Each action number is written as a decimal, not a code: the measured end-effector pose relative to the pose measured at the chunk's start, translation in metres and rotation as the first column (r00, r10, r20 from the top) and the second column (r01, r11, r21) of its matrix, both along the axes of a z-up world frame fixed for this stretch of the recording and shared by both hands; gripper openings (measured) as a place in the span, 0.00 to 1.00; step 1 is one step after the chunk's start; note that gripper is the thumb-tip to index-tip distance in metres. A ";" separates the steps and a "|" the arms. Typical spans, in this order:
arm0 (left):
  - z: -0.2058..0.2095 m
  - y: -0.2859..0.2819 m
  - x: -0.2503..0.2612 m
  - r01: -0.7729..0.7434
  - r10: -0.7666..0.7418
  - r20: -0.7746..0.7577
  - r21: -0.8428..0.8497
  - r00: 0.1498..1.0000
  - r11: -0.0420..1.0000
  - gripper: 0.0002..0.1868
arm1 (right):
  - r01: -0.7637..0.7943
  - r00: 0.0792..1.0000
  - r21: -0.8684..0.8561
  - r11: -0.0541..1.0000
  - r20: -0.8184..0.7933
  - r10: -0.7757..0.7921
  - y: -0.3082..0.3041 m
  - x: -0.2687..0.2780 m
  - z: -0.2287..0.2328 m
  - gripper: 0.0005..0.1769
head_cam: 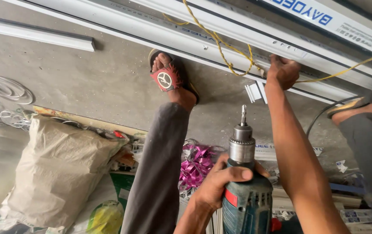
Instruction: Drilling holes into aluminum or PVC window frame profiles using a hand drill.
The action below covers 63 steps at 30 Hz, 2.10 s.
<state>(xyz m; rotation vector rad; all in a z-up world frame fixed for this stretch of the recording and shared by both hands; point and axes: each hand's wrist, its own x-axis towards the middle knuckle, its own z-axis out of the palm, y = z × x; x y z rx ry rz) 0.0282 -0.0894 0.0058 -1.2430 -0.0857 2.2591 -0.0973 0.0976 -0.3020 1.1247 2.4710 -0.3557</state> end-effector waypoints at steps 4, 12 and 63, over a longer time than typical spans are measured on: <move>0.001 -0.006 -0.006 -0.003 0.002 -0.032 -0.026 0.999 1.000 0.21 | 0.129 0.991 -0.052 0.990 -0.017 -0.130 -0.005 0.003 -0.016 0.13; 0.005 -0.004 -0.010 0.050 -0.053 -0.072 -0.040 0.996 0.998 0.20 | 0.127 0.991 -0.027 0.992 0.052 -0.125 -0.021 -0.006 0.004 0.17; -0.004 0.051 -0.015 0.132 -0.138 -0.159 -0.049 0.978 0.990 0.24 | 0.258 0.865 -0.915 0.310 0.362 0.348 -0.018 -0.098 0.282 0.13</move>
